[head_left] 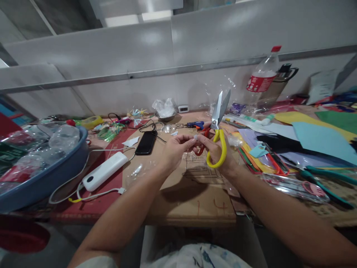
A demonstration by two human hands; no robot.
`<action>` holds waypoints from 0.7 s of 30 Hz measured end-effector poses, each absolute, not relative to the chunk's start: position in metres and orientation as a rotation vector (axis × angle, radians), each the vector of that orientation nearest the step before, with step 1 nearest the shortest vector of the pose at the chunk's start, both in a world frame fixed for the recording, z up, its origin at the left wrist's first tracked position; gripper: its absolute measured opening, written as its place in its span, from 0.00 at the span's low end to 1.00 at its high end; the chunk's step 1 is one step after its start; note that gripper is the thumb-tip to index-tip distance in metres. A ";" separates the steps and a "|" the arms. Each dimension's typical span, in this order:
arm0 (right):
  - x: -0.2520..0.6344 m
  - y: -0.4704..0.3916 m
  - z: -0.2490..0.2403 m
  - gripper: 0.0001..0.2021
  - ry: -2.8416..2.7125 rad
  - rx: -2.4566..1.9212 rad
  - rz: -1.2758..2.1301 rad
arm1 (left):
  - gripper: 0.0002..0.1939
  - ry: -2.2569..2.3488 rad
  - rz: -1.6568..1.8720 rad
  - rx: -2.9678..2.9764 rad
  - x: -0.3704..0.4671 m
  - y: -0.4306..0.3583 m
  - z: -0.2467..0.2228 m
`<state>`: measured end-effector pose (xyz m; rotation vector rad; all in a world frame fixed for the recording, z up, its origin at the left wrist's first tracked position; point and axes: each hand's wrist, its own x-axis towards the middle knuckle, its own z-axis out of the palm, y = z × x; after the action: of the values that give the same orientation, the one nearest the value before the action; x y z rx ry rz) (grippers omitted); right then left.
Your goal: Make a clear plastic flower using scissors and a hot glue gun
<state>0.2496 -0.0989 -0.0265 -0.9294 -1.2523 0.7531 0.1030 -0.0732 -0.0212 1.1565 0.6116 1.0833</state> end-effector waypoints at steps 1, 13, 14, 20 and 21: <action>0.249 -0.099 -0.026 0.21 -1.256 -0.930 0.721 | 0.19 0.618 1.105 1.160 0.103 -0.074 -0.021; 0.244 -0.106 -0.023 0.19 -1.258 -0.880 0.701 | 0.18 0.560 1.185 1.145 0.108 -0.080 -0.017; 0.244 -0.106 -0.023 0.19 -1.241 -0.869 0.723 | 0.17 0.555 1.194 1.148 0.108 -0.080 -0.017; 0.245 -0.103 -0.027 0.20 -1.201 -0.871 0.781 | 0.18 0.561 1.154 1.048 0.108 -0.079 -0.017; 0.247 -0.101 -0.028 0.19 -1.199 -0.869 0.805 | 0.18 0.566 1.133 1.020 0.107 -0.079 -0.017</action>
<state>0.2466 -0.1012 -0.0277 -0.8691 -1.1986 0.8052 0.1067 -0.0785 -0.0166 1.0201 0.5657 1.1333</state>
